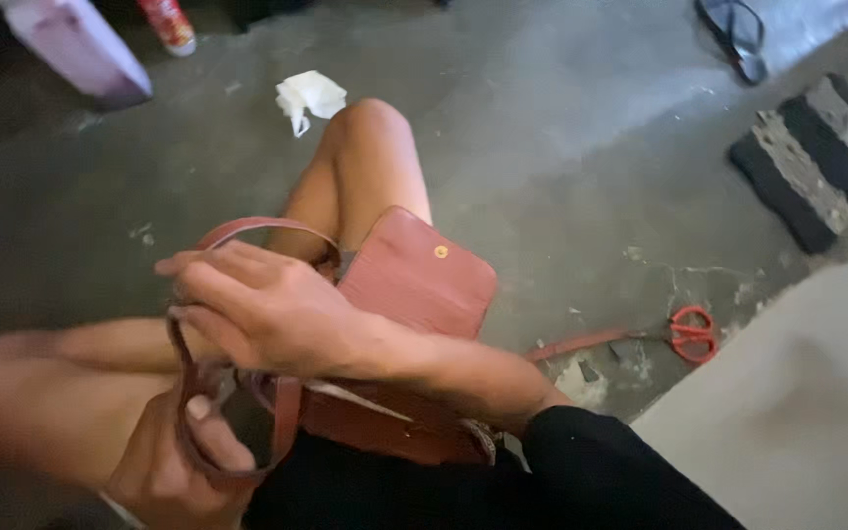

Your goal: The person sits cross-legged on the floor and uses a small metal tool to scrape the edge of a pink leather bag strap. The person holds the strap with one hand and scrapes along its edge with the other, occasionally adjusting the strap's position.

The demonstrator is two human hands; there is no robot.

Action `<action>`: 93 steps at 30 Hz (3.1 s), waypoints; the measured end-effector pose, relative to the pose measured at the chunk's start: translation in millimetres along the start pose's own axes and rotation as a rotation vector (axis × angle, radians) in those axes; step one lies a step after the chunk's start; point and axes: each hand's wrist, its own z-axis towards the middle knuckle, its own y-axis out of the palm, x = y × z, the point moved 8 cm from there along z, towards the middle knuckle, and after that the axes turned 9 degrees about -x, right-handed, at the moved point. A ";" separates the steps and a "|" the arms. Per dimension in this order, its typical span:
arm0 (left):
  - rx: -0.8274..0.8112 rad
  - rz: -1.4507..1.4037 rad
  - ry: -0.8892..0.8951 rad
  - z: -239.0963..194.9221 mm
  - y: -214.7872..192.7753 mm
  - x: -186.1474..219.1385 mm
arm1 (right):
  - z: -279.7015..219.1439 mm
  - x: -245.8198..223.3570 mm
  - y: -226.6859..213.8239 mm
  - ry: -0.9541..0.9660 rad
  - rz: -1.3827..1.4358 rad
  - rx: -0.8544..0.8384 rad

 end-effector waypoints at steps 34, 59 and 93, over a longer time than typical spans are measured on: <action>0.102 -0.247 0.173 31.2 43.9 26.7 | -81.5 37.4 -18.5 0.386 0.921 0.033; -0.101 -0.568 0.218 1.5 53.7 23.4 | -65.9 48.6 -32.1 0.415 0.824 0.239; -0.559 -1.015 0.065 -23.5 96.5 -0.2 | -60.3 10.8 -14.2 0.369 0.918 0.040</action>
